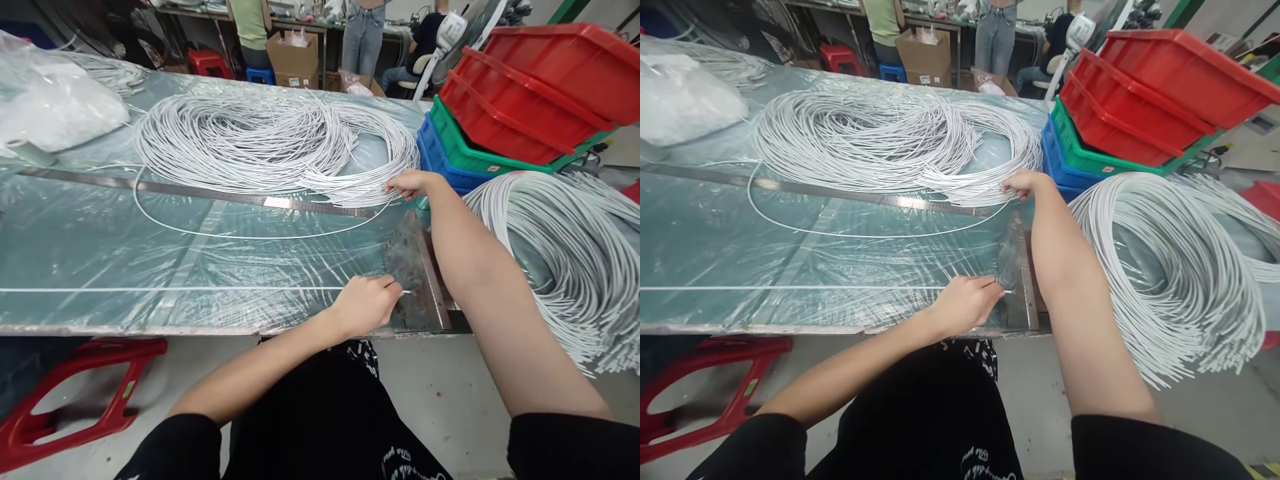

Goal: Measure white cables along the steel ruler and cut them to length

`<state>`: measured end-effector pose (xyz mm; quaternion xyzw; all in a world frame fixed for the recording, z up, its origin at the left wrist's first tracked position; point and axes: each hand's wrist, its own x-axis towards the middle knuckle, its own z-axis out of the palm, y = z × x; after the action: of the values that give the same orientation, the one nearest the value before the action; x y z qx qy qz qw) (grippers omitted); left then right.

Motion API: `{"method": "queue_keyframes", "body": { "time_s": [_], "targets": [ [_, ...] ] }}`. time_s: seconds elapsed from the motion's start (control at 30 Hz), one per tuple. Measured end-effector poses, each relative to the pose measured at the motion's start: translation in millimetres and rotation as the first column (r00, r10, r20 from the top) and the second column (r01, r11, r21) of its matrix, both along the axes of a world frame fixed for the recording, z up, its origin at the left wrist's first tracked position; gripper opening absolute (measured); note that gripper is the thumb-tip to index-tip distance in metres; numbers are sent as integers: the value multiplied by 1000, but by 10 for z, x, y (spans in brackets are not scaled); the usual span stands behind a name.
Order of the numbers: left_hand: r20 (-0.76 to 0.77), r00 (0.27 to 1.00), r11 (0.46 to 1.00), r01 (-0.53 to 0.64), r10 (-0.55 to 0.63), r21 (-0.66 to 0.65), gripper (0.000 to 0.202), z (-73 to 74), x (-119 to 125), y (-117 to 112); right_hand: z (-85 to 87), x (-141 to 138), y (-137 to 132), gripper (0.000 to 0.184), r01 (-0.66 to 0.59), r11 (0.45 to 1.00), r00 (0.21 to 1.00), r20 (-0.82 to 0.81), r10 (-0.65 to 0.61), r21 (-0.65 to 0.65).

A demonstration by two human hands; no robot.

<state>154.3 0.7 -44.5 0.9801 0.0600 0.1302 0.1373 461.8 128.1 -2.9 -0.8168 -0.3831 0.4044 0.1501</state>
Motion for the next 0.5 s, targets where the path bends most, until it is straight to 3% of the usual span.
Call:
{"method": "queue_keyframes", "body": {
  "time_s": [0.27,0.5],
  "targets": [
    [-18,1000,1000,6,-6,-2,25,62,53,-12,27,-47,20,29,-37,999,998,47,37,-13],
    [-37,999,1000,0,-1,-12,14,80,33,-84,43,-233,-58,16,-39,999,999,12,39,-36]
  ]
}}
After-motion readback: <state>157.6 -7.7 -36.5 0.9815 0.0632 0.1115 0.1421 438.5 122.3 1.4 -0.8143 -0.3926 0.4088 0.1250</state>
